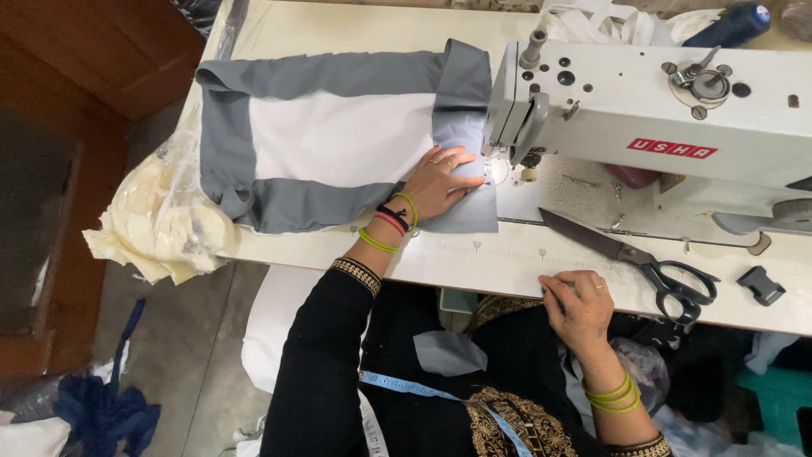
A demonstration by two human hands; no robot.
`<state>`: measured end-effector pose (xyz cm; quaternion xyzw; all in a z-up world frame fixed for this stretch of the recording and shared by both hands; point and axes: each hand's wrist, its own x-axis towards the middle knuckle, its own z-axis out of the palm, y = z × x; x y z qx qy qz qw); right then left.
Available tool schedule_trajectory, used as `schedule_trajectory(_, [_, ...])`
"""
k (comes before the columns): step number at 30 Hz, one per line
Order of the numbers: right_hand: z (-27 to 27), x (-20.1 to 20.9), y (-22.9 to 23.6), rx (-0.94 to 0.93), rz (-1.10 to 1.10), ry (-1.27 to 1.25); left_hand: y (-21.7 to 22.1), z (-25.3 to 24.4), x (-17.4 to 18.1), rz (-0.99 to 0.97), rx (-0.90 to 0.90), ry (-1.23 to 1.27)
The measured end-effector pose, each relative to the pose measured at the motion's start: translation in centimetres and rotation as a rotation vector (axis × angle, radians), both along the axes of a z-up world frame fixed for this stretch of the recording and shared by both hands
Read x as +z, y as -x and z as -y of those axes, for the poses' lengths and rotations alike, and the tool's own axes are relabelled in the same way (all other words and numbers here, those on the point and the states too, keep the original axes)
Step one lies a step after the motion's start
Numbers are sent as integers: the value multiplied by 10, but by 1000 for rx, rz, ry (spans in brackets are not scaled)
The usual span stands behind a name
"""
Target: Sew a grey fabric border onto a white fabric piece using an industrial sewing machine.
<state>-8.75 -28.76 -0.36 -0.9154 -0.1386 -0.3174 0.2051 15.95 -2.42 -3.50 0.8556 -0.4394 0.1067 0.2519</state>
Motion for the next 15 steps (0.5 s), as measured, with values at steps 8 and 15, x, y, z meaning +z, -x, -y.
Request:
schedule_trajectory(8, [-1,0,-1,-7,-15,-6,-8,3,-2,16,14,-14])
schedule_trajectory(15, [-8,5,-5,5,-63,-25,-12,4,-4,-11,23,18])
